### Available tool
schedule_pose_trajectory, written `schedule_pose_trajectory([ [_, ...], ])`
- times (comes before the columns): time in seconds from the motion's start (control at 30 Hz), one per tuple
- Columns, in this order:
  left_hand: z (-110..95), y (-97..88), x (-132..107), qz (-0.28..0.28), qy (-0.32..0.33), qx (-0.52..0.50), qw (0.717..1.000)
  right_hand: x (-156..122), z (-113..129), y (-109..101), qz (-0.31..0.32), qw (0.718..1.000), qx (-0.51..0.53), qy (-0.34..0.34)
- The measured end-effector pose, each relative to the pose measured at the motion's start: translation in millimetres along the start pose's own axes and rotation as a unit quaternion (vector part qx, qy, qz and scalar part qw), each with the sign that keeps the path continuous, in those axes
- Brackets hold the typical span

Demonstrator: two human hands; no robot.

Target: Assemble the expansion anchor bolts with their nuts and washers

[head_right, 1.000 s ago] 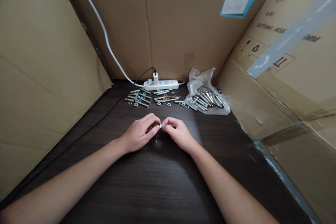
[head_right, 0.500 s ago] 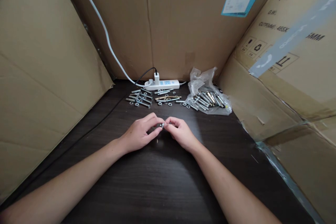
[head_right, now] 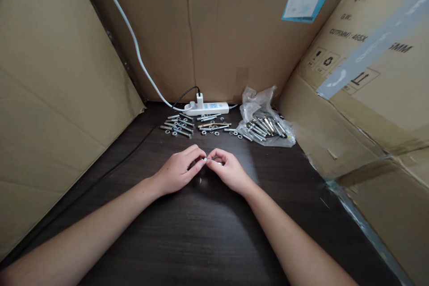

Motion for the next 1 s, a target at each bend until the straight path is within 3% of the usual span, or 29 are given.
schedule_pose_trajectory([
  [0.43, -4.8, 2.4, -1.6, 0.011, 0.037, 0.002, 0.999, 1.6, -5.7, 0.5, 0.005, 0.999, 0.05, 0.02],
  [0.73, 1.9, 1.8, -0.5, 0.01, -0.001, -0.003, 1.0, 1.8, -6.0, -0.9, 0.005, 1.0, 0.016, 0.001],
  [1.0, -1.3, 1.9, -0.5, 0.007, 0.018, -0.004, 1.0, 1.3, -4.5, 0.1, 0.004, 0.999, 0.038, 0.016],
])
Point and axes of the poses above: each hand's wrist, its own x-axis towards the middle knuckle, its own y-axis out of the palm, z = x × y, the point moved 7 cm from there along x, towards the middle knuckle, and after that the axes turned 4 degrees about y, right-handed, at the moved point
